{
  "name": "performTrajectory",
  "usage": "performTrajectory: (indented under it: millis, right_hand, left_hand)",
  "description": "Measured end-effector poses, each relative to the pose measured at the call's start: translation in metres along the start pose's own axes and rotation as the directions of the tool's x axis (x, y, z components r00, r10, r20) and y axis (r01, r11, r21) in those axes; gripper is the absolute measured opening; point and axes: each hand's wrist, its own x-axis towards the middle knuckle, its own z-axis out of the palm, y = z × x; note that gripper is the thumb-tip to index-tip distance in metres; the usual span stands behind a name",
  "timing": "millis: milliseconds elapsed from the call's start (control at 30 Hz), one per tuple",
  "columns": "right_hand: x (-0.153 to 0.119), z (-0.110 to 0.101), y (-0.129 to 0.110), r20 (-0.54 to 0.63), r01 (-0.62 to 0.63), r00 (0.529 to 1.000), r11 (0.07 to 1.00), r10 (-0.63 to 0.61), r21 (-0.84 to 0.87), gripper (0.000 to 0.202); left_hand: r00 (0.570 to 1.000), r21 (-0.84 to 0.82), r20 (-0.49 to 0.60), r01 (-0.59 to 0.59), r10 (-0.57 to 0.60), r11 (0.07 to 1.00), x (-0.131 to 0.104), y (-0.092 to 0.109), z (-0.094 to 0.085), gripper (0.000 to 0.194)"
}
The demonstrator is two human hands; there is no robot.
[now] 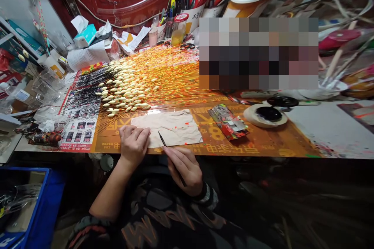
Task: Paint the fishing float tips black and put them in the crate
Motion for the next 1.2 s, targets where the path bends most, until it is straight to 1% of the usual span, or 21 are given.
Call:
performTrajectory:
  millis: [167, 433, 667, 800, 933, 1100, 1200]
  right_hand:
    - [-0.0025, 0.0006, 0.0014, 0.01, -0.006, 1.0, 1.0, 0.006, -0.002, 0.062]
    - [-0.0019, 0.0011, 0.0005, 0.025, -0.026, 0.999, 0.999, 0.027, -0.02, 0.06]
    - [0.0008, -0.0018, -0.001, 0.017, 0.012, 1.0, 1.0, -0.013, 0.013, 0.059]
    - [0.0023, 0.0012, -0.0035, 0.01, 0.038, 0.999, 0.998, -0.038, 0.04, 0.061]
    - [0.0035, 0.0043, -0.0051, 0.015, 0.024, 1.0, 0.999, -0.025, 0.041, 0.062]
    - [0.0044, 0.0052, -0.006, 0.01, 0.014, 1.0, 0.999, -0.014, 0.029, 0.063]
    - [0.0046, 0.0055, -0.0066, 0.015, 0.007, 1.0, 1.0, -0.007, 0.014, 0.063]
  left_hand:
    - [1.0, -0.004, -0.01, -0.005, 0.005, 1.0, 0.0004, 0.0004, -0.0004, 0.017]
    - [1.0, -0.008, -0.02, -0.002, 0.002, 1.0, 0.0007, 0.0003, -0.0001, 0.016]
    - [1.0, -0.011, -0.007, 0.012, -0.012, 1.0, 0.0004, 0.0014, -0.0007, 0.016]
    - [0.999, -0.015, -0.034, 0.007, -0.007, 1.0, 0.002, 0.0028, -0.0024, 0.015]
    - [0.999, -0.02, -0.047, -0.001, 0.0, 1.0, 0.0023, 0.0033, -0.0024, 0.015]
    - [1.0, -0.004, -0.021, 0.015, -0.015, 1.0, 0.0012, 0.0029, -0.0018, 0.015]
    - [0.999, -0.021, -0.037, 0.007, -0.007, 1.0, 0.0013, 0.0029, -0.0021, 0.014]
